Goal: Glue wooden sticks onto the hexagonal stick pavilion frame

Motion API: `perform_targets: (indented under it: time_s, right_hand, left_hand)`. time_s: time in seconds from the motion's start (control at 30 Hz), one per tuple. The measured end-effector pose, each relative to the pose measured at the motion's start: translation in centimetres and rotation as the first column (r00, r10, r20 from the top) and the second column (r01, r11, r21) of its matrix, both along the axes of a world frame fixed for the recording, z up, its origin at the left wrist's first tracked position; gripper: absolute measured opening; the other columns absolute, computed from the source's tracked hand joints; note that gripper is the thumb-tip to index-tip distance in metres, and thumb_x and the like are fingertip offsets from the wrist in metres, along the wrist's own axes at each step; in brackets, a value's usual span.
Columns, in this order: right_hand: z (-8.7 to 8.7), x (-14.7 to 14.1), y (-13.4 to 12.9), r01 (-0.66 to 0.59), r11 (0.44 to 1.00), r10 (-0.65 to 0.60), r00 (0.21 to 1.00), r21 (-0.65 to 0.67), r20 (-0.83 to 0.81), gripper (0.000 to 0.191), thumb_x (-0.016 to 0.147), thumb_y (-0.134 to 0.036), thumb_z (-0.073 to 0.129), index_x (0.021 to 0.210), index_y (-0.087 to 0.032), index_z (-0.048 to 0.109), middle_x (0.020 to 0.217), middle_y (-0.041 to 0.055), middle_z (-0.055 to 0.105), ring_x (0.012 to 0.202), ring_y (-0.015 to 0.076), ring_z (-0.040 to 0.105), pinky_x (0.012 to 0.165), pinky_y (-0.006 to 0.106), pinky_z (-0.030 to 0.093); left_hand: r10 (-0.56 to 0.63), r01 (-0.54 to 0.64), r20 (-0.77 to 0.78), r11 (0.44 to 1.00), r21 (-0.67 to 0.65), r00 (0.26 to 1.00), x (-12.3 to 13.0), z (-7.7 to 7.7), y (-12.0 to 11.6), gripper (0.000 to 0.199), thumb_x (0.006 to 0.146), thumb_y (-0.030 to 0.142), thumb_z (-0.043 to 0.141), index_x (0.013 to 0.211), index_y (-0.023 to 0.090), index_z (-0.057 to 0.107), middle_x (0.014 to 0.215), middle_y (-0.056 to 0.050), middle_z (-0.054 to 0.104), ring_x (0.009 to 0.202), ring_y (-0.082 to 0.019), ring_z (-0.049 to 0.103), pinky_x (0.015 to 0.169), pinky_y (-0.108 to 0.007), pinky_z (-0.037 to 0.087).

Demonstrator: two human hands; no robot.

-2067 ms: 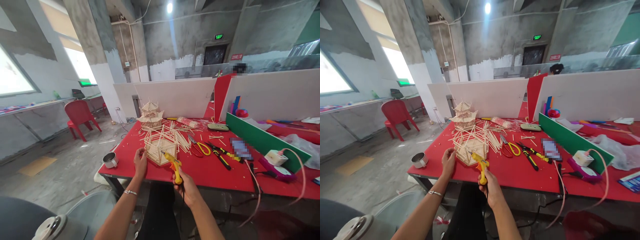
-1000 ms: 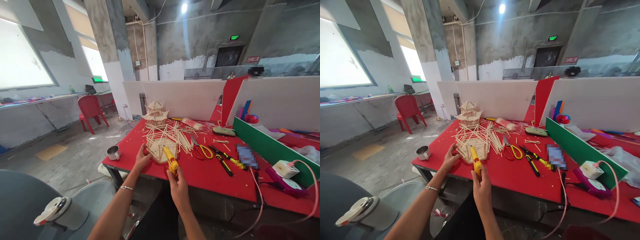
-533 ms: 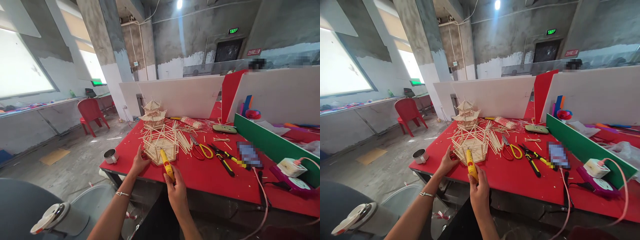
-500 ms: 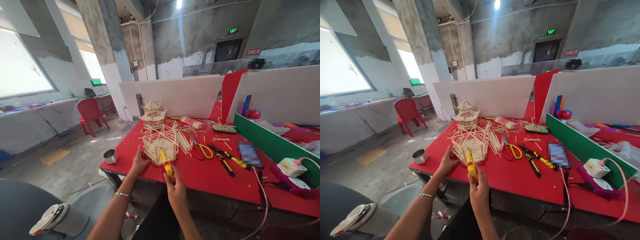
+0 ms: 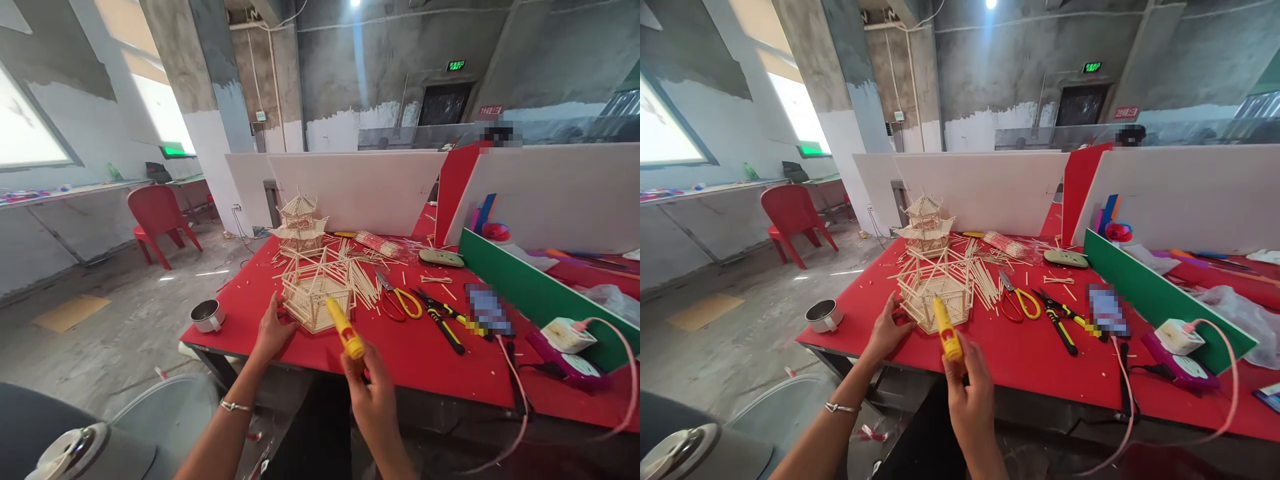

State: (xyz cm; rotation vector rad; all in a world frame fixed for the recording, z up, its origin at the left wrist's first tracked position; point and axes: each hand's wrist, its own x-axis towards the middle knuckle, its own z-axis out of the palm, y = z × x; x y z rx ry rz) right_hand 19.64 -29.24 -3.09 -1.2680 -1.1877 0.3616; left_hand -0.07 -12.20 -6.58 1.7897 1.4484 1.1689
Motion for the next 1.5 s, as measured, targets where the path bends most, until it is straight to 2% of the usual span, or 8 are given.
perform_targets:
  time_s: [0.07,0.2,0.33,0.5,0.7,1.07,1.3,1.5]
  right_hand:
    - [2.2,1.2,0.6,0.052,0.998,-0.052,0.999,-0.021,-0.007,0.029,0.092,-0.045,0.057,0.103,-0.02,0.065,0.096,0.0093,0.07,0.088,0.0227,0.067,0.076,0.032,0.052]
    - [6.9,4.1,4.0,0.093,0.983,-0.082,0.994,-0.156,0.077,0.04,0.094,-0.054,0.047,0.105,-0.02,0.064,0.086,0.0081,0.072,0.075,0.0209,0.066,0.069,0.03,0.048]
    - [9.2,7.3,8.2,0.13,0.94,-0.05,0.967,-0.315,0.25,0.045,0.094,-0.057,0.04,0.103,-0.02,0.065,0.082,0.0072,0.073,0.069,0.0201,0.064,0.061,0.029,0.042]
    - [9.6,9.1,11.5,0.088,0.915,0.042,0.949,-0.392,0.313,0.039,0.092,-0.053,0.043,0.083,-0.022,0.066,0.077,0.0033,0.073,0.068,0.0185,0.062,0.061,0.028,0.038]
    - [10.2,7.7,13.3,0.072,0.917,0.069,0.94,-0.392,0.335,0.038,0.092,-0.05,0.042,0.075,-0.022,0.062,0.076,0.0028,0.072,0.064,0.0165,0.057,0.057,0.027,0.033]
    - [11.4,7.2,13.5,0.025,0.919,0.122,0.931,-0.393,0.344,0.035,0.091,-0.051,0.044,0.08,-0.023,0.062,0.079,0.0022,0.071,0.067,0.0176,0.058,0.06,0.028,0.035]
    - [10.6,7.2,14.9,0.018,0.912,0.115,0.948,-0.409,0.297,0.037,0.088,-0.053,0.045,0.078,-0.022,0.063,0.077,0.0034,0.071,0.063,0.0172,0.056,0.059,0.028,0.036]
    - [10.5,7.8,14.0,-0.072,0.899,0.163,0.97,-0.432,0.178,0.044,0.086,-0.06,0.048,0.083,-0.019,0.065,0.076,0.0045,0.071,0.065,0.0173,0.059,0.059,0.027,0.042]
  left_hand:
    - [0.005,-0.005,-0.001,1.0,0.011,1.0,-0.1,-0.2,0.0,0.095,0.064,0.018,0.071,0.15,0.023,0.031,0.138,-0.012,0.056,0.103,-0.023,0.068,0.095,-0.042,0.054]
    - [0.012,-0.014,0.106,1.0,0.016,0.994,-0.3,-0.7,0.3,0.09,0.064,0.007,0.058,0.149,0.022,0.033,0.142,-0.013,0.053,0.117,-0.024,0.063,0.099,-0.039,0.053]
    - [0.012,-0.014,0.17,1.0,0.009,0.985,-0.4,-0.9,0.3,0.085,0.066,0.007,0.056,0.147,0.021,0.037,0.141,-0.013,0.054,0.125,-0.025,0.058,0.099,-0.039,0.053]
    - [0.012,-0.017,0.184,1.0,0.023,0.983,-0.4,-0.8,0.2,0.078,0.069,0.012,0.057,0.145,0.018,0.039,0.14,-0.014,0.054,0.131,-0.026,0.052,0.101,-0.039,0.052]
    - [-0.042,0.036,0.19,0.999,0.034,0.981,-0.5,-0.9,0.3,0.075,0.071,0.016,0.057,0.143,0.019,0.039,0.137,-0.014,0.057,0.118,-0.024,0.063,0.098,-0.04,0.054]
    - [-0.067,0.054,0.238,0.997,0.059,0.969,-0.7,-1.6,0.3,0.073,0.071,0.015,0.055,0.143,0.021,0.04,0.139,-0.012,0.056,0.128,-0.025,0.056,0.1,-0.04,0.053]
    - [-0.061,0.042,0.272,0.996,0.077,0.96,-0.7,-1.6,0.1,0.07,0.072,0.017,0.055,0.141,0.019,0.042,0.14,-0.013,0.055,0.133,-0.027,0.051,0.094,-0.038,0.056]
    - [-0.049,0.032,0.267,0.997,0.069,0.962,-0.7,-1.5,0.0,0.068,0.072,0.017,0.055,0.139,0.019,0.044,0.141,-0.014,0.053,0.134,-0.027,0.05,0.095,-0.039,0.056]
